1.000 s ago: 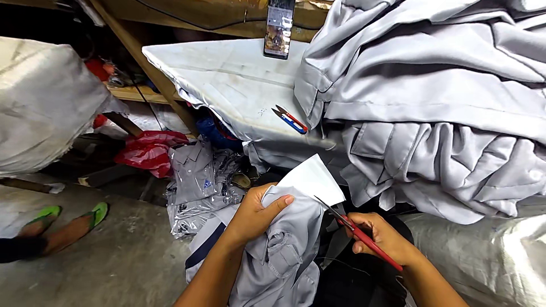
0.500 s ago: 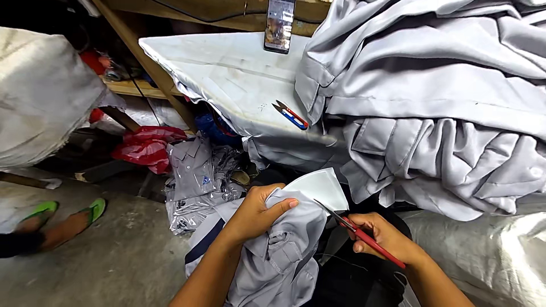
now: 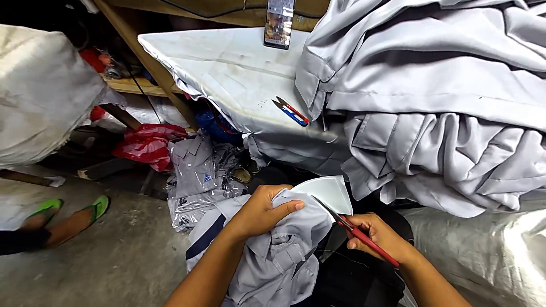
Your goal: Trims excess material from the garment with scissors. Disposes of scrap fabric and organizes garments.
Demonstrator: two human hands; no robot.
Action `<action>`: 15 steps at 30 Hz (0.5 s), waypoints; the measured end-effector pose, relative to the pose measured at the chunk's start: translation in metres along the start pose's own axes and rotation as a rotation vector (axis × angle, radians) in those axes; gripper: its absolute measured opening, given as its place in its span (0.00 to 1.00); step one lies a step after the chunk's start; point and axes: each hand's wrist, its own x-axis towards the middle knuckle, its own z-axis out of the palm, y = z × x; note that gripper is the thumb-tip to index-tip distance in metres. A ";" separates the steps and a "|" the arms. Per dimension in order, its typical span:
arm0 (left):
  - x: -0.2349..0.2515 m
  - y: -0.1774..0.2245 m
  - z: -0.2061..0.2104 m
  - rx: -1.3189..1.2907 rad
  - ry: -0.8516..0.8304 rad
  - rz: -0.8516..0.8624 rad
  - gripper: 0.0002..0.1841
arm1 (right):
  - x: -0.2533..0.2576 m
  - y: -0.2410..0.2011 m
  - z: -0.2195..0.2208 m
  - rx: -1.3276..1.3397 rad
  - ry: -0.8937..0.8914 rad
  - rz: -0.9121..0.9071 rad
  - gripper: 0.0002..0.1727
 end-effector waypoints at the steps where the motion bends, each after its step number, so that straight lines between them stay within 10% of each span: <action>1: 0.000 0.000 0.000 -0.002 -0.003 -0.005 0.06 | 0.000 0.001 0.000 -0.009 0.009 -0.003 0.32; 15: 0.006 -0.004 0.008 -0.043 -0.155 -0.051 0.06 | -0.012 0.011 0.022 0.101 0.052 0.001 0.34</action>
